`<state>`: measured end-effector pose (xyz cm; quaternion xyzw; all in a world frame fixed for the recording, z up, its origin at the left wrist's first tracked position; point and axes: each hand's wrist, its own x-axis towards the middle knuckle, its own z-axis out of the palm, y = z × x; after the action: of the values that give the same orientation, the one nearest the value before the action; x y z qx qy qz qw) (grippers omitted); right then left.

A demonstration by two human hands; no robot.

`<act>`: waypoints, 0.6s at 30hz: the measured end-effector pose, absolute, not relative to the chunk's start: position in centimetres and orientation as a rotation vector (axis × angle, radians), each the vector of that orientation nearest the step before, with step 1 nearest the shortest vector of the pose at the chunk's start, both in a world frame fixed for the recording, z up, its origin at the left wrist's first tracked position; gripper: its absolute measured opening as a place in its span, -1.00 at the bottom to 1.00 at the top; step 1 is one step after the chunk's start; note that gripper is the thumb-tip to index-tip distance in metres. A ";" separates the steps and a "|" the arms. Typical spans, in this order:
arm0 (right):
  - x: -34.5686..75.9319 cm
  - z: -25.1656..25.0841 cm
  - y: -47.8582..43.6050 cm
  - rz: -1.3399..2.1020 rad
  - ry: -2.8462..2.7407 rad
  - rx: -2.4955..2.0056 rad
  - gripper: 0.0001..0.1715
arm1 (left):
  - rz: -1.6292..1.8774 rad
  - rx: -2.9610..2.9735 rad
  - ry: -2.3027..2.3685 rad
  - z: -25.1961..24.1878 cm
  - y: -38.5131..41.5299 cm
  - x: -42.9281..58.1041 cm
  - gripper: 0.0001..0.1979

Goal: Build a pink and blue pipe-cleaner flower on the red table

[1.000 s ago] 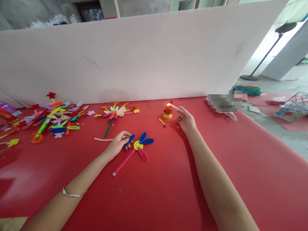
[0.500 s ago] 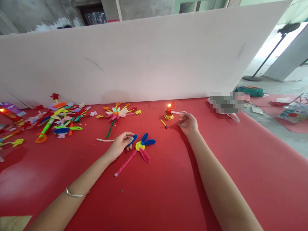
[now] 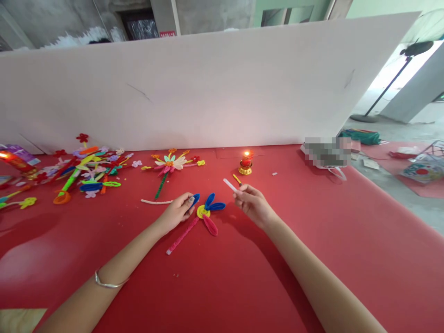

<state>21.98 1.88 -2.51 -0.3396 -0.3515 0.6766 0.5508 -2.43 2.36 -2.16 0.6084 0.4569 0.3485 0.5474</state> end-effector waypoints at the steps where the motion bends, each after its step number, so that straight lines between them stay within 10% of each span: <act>1: 21.5 -2.4 1.6 1.625 -0.889 -0.809 -0.78 | 0.823 1.407 1.087 -1.9 2.2 -2.3 -0.67; 18: 20.1 -2.5 0.8 1.656 -1.187 -0.934 -0.66 | 1.006 1.114 1.016 -0.2 1.9 -2.2 -0.45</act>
<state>20.12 0.85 -2.48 -0.3751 -0.4770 0.6653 0.4350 -2.24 1.89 -0.15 0.4840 0.4412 0.4368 0.6167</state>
